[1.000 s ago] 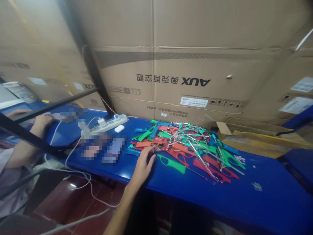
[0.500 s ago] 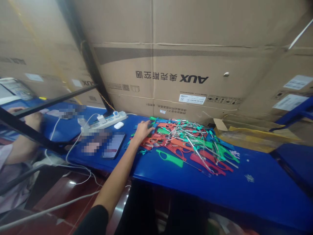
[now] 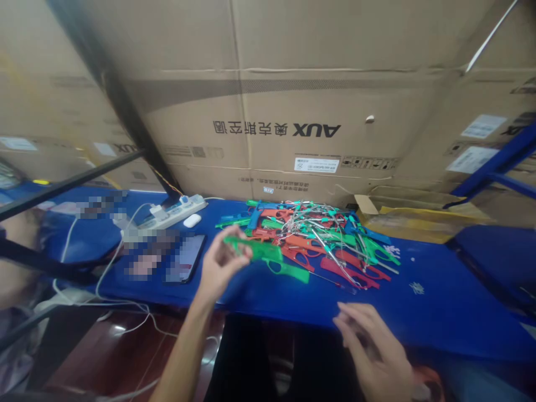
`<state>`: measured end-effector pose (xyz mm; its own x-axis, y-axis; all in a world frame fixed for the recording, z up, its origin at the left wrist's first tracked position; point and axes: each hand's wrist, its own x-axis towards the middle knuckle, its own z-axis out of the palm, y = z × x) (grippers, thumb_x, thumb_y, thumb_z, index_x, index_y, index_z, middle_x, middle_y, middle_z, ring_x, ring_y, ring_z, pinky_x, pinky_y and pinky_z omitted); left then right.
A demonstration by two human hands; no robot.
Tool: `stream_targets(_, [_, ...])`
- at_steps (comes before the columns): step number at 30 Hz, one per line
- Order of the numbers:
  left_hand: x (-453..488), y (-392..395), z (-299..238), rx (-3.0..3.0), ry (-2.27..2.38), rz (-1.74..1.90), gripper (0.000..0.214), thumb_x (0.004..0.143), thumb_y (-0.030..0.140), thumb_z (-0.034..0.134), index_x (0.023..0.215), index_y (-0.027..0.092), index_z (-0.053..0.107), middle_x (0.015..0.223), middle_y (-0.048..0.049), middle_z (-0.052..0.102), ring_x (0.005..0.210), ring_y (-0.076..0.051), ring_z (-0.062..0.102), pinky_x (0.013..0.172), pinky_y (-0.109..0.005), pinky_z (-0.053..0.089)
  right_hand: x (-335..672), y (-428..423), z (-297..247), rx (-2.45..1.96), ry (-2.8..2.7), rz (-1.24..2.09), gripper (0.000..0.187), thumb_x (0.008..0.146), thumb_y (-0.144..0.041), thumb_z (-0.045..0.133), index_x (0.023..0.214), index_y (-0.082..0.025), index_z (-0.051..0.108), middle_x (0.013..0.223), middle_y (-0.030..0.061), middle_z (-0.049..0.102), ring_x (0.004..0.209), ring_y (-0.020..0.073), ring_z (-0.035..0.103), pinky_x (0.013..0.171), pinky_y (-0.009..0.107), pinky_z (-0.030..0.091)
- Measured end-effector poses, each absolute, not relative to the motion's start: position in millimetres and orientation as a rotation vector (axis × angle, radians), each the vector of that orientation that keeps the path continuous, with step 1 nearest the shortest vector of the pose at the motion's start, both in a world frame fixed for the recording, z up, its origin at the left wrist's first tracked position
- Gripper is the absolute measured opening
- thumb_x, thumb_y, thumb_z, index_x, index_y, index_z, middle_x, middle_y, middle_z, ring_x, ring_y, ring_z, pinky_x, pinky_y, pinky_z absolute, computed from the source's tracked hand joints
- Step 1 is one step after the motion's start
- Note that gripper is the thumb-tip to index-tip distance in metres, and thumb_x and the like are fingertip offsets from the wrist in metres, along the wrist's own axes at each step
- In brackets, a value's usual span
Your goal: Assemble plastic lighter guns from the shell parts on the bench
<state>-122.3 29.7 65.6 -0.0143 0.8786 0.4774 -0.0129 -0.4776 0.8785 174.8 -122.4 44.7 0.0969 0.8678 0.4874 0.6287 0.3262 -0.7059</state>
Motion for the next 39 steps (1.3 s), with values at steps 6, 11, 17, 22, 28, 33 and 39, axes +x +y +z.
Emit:
stream_targets(6, [-101, -57, -12, 1.497, 1.189, 1.247, 0.042, 0.083, 0.047, 0.081, 0.117, 0.025, 0.07, 0.113, -0.0089, 0.073, 0.106, -0.028, 0.073, 0.097, -0.045, 0.06, 206, -86, 6, -1.525, -1.454, 0.229, 0.028, 0.099, -0.035, 0.059, 0.124, -0.027, 0.068, 0.126, 0.0103, 0.067, 0.109, 0.0268, 0.069, 0.079, 0.037, 0.061])
stream_targets(11, [-105, -49, -17, 1.869, 1.303, 1.175, 0.042, 0.087, 0.045, 0.077, 0.126, 0.03, 0.067, 0.111, -0.006, 0.076, 0.109, -0.028, 0.07, 0.103, -0.05, 0.056, 225, -45, 4, -1.64, -1.523, -0.027, 0.029, 0.101, -0.043, 0.053, 0.115, -0.024, 0.069, 0.121, 0.0127, 0.067, 0.114, 0.0303, 0.062, 0.096, 0.049, 0.051])
stream_targets(17, [-92, -24, -10, 2.176, 1.312, 0.978, 0.032, 0.098, 0.034, 0.065, 0.129, 0.031, 0.065, 0.123, -0.0066, 0.074, 0.123, -0.029, 0.064, 0.101, -0.05, 0.056, 226, 17, 0, -1.798, -1.775, -0.128, 0.044, 0.101, -0.052, 0.044, 0.103, -0.02, 0.074, 0.113, 0.0176, 0.064, 0.104, 0.0337, 0.058, 0.085, 0.05, 0.05])
stream_targets(22, [-91, -27, -7, 2.185, 1.343, 0.901, 0.049, 0.099, 0.034, 0.065, 0.146, 0.033, 0.051, 0.144, -0.0073, 0.063, 0.14, -0.029, 0.053, 0.112, -0.052, 0.049, 226, 28, 6, -1.796, -1.796, -0.118, 0.054, 0.102, -0.056, 0.038, 0.085, -0.02, 0.074, 0.107, 0.0164, 0.069, 0.097, 0.0341, 0.063, 0.08, 0.049, 0.05])
stream_targets(28, [-93, -32, 1, 2.14, 1.337, 1.067, 0.045, 0.103, 0.027, 0.055, 0.147, 0.034, 0.049, 0.145, -0.0075, 0.062, 0.141, -0.028, 0.052, 0.113, -0.053, 0.049, 238, 12, 35, -1.721, -1.724, -0.145, 0.049, 0.104, -0.056, 0.04, 0.1, -0.021, 0.074, 0.1, 0.0112, 0.078, 0.091, 0.0294, 0.073, 0.08, 0.042, 0.055])
stream_targets(33, [-68, -35, 39, 2.275, 1.12, 1.248, 0.046, 0.101, 0.016, 0.055, 0.144, 0.032, 0.05, 0.142, -0.0057, 0.064, 0.143, -0.027, 0.05, 0.113, -0.053, 0.049, 225, -16, 75, -1.465, -1.805, -0.198, 0.029, 0.105, -0.041, 0.05, 0.109, -0.024, 0.073, 0.106, 0.0071, 0.079, 0.098, 0.0253, 0.075, 0.089, 0.038, 0.056])
stream_targets(39, [-27, -30, 90, 2.621, 1.015, 1.005, 0.054, 0.104, 0.03, 0.054, 0.154, 0.021, 0.037, 0.156, -0.013, 0.051, 0.15, -0.03, 0.041, 0.123, -0.059, 0.036, 183, -30, 92, -1.167, -2.099, 0.078, 0.029, 0.107, -0.034, 0.046, 0.108, -0.025, 0.074, 0.105, 0.0049, 0.08, 0.093, 0.0215, 0.077, 0.083, 0.032, 0.06])
